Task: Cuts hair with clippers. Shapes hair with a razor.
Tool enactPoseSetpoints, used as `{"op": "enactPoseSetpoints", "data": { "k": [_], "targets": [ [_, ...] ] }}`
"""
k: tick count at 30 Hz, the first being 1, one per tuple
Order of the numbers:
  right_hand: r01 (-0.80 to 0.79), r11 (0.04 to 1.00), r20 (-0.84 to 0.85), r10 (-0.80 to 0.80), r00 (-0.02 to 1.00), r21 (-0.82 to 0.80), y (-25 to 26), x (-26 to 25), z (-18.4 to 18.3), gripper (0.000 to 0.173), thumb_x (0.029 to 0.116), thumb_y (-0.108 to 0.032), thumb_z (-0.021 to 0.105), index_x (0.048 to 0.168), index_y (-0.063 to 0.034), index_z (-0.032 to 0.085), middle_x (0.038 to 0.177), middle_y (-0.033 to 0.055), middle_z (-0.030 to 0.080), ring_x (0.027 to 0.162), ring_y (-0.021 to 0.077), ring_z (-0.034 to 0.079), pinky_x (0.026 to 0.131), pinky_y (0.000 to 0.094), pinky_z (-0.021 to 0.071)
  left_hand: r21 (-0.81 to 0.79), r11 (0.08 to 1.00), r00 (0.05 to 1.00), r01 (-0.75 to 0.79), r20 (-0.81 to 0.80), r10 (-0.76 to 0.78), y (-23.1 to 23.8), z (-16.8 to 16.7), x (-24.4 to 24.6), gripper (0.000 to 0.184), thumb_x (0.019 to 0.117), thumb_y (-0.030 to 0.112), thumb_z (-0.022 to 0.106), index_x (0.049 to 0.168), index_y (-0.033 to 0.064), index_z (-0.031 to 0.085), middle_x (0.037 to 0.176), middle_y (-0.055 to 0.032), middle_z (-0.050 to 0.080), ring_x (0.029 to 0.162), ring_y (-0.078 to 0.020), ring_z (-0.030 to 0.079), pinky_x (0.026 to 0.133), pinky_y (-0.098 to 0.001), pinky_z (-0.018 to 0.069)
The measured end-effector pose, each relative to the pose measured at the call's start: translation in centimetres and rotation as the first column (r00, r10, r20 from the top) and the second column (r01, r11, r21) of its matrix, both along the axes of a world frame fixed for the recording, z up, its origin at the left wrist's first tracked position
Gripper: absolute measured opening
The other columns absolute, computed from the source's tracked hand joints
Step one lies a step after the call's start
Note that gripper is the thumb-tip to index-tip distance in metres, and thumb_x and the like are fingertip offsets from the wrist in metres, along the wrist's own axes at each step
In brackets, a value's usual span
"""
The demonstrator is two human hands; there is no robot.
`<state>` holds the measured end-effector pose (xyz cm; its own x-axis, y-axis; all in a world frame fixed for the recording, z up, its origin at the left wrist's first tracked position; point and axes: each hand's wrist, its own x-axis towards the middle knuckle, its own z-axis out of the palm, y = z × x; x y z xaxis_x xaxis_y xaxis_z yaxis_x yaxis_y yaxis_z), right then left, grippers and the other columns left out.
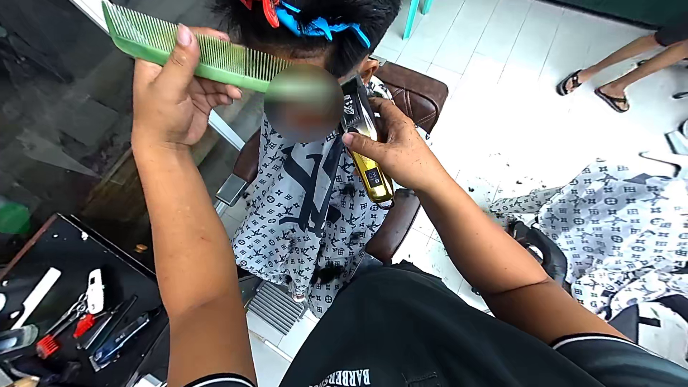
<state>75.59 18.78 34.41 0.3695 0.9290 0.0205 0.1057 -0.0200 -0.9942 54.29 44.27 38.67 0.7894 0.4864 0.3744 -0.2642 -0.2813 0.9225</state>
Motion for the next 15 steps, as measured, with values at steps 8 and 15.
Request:
{"op": "enactPoseSetpoints", "data": {
  "k": [8, 15],
  "targets": [
    [0.027, 0.999, 0.029, -0.028, 0.999, 0.037, 0.7, -0.5, 0.3, 0.066, 0.0919, -0.026, 0.077, 0.143, -0.0046, 0.041, 0.109, 0.0098, 0.068, 0.083, 0.0156, 0.073, 0.069, 0.0318, 0.0645, -0.023, 0.988, 0.985, 0.155, 0.074, -0.153, 0.6, 0.6, 0.2, 0.032, 0.1085, 0.028, 0.042, 0.124, 0.0112, 0.064, 0.111, -0.0025, 0.074, 0.092, -0.0128, 0.073, 0.081, -0.0277, 0.0615],
    [-0.047, 0.972, 0.074, 0.031, 0.997, 0.23, -0.2, -0.7, -0.3, 0.068, 0.0891, -0.018, 0.079, 0.143, 0.0013, 0.043, 0.123, 0.0124, 0.065, 0.104, 0.0163, 0.069, 0.087, 0.0324, 0.0622, 0.032, 0.998, 0.997, 0.054, 0.045, -0.055, -1.1, -0.4, -0.4, 0.03, 0.108, 0.031, 0.045, 0.122, 0.0143, 0.064, 0.11, 0.0032, 0.075, 0.087, -0.0093, 0.073, 0.075, -0.0257, 0.0621]
  ]
}}
